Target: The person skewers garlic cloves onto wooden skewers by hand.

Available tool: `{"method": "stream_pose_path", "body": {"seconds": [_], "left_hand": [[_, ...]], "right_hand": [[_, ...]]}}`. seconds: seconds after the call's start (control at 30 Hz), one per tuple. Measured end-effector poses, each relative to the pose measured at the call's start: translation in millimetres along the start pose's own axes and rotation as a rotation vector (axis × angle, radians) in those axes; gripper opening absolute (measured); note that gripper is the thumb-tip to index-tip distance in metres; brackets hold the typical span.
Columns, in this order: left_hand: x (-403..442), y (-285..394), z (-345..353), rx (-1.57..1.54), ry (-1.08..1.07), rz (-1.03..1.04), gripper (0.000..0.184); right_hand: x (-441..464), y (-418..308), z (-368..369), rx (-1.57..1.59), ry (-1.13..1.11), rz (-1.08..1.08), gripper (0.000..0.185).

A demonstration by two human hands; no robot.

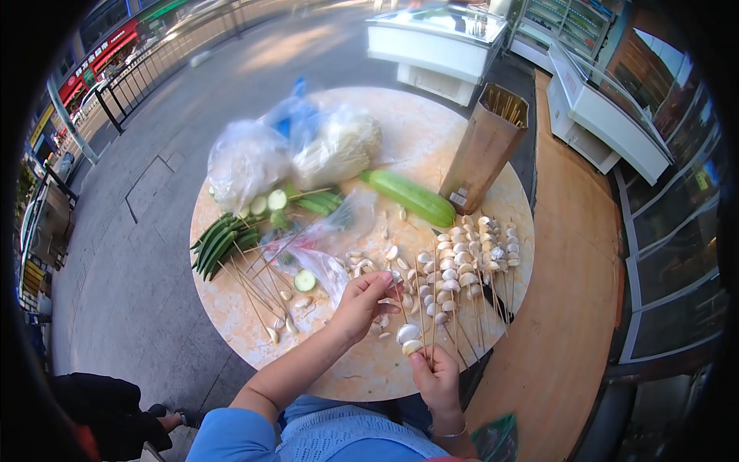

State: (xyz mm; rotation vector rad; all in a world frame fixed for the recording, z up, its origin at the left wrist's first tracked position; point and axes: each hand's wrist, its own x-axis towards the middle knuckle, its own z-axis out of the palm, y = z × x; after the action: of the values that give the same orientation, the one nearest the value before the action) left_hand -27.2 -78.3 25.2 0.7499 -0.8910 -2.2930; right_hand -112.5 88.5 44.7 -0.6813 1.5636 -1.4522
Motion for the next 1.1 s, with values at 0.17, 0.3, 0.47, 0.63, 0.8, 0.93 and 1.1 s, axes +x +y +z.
{"method": "stream_pose_path", "body": {"seconds": [0.17, 0.3, 0.47, 0.63, 0.8, 0.93, 1.1], "left_hand": [[13, 34, -9, -0.173, 0.057, 0.108, 0.027], [16, 45, -14, -0.203, 0.051, 0.118, 0.033], [17, 46, -26, -0.187, 0.116, 0.169, 0.032], [5, 56, -54, -0.033, 0.239, 0.322, 0.037], [-10, 62, -84, 0.569, 0.31, 0.494, 0.03], [-14, 56, -82, 0.99, 0.464, 0.52, 0.023], [5, 52, -60, 1.22, 0.275, 0.674, 0.019]], "right_hand": [[-6, 0, 4, 0.002, -0.025, -0.005, 0.012], [-7, 1, 2, -0.01, 0.006, -0.029, 0.013], [-10, 2, -5, -0.048, 0.026, 0.0, 0.013], [-10, 7, -9, -0.039, 0.044, -0.002, 0.013], [-8, 12, -9, -0.072, 0.047, -0.01, 0.012], [-10, 14, -11, -0.09, 0.047, 0.002, 0.013], [-12, 15, -15, -0.094, 0.056, -0.011, 0.014]]}}
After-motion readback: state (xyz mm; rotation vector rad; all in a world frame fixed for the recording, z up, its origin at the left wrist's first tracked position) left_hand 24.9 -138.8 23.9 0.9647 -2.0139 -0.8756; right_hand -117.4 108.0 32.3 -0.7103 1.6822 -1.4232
